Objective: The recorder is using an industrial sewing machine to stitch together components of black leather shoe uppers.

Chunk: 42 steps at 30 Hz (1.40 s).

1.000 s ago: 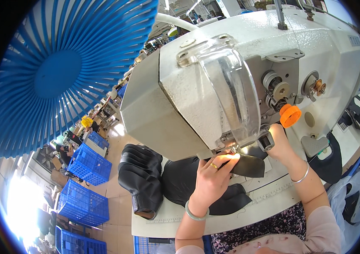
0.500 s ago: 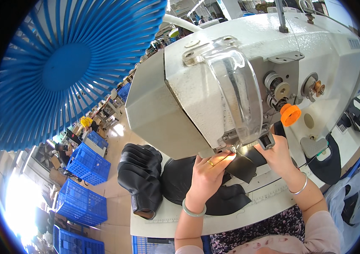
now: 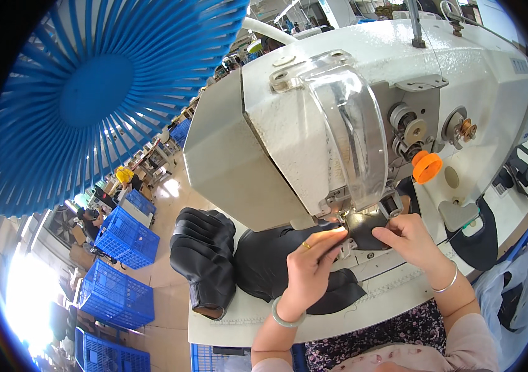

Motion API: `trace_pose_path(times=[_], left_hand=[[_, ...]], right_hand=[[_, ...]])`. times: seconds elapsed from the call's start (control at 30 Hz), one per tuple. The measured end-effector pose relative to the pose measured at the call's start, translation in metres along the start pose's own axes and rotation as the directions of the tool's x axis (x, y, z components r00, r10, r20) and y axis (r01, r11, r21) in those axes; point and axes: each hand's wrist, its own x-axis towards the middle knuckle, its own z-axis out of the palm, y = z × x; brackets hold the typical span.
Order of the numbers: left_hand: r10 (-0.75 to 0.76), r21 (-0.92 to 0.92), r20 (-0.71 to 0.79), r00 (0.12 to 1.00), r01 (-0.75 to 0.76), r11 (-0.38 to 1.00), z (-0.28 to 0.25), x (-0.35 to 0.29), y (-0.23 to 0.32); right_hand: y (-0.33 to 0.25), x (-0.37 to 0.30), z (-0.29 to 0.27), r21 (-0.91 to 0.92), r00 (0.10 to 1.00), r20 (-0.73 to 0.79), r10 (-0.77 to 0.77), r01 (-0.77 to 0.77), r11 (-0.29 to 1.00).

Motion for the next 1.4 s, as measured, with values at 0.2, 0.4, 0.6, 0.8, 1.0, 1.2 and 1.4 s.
trace_pose_path(times=[0.2,0.4,0.6,0.8,1.0,1.2,1.4], left_hand=[[0.294,0.459,0.089,0.952,-0.302,0.836,0.006,-0.006,0.002],[0.326,0.439,0.097,0.94,-0.334,0.834,0.003,-0.003,-0.002],[0.276,0.364,0.107,0.955,-0.295,0.883,-0.001,0.0,-0.006],[0.268,0.285,0.116,0.956,-0.291,0.913,-0.003,0.0,-0.005],[0.256,0.091,0.131,0.958,-0.268,0.959,-0.013,0.007,-0.011],[0.263,0.147,0.187,0.947,-0.291,0.945,-0.015,0.008,-0.009],[0.286,0.173,0.166,0.944,-0.314,0.934,-0.012,0.01,-0.009]], right_hand=[[0.005,0.001,0.005,0.201,0.999,0.052,0.003,-0.013,0.979],[0.005,-0.005,0.016,0.252,0.998,-0.026,0.065,-0.056,0.966],[-0.002,-0.009,0.026,0.3,0.994,-0.072,0.077,-0.052,0.953],[-0.001,-0.01,0.025,0.259,0.998,-0.062,-0.009,0.024,0.966],[-0.002,-0.012,0.022,0.199,0.999,-0.032,0.027,-0.02,0.98],[-0.003,-0.012,0.03,0.266,0.997,-0.075,0.016,0.004,0.964],[-0.004,-0.012,0.035,0.317,0.991,-0.126,0.052,-0.01,0.948]])
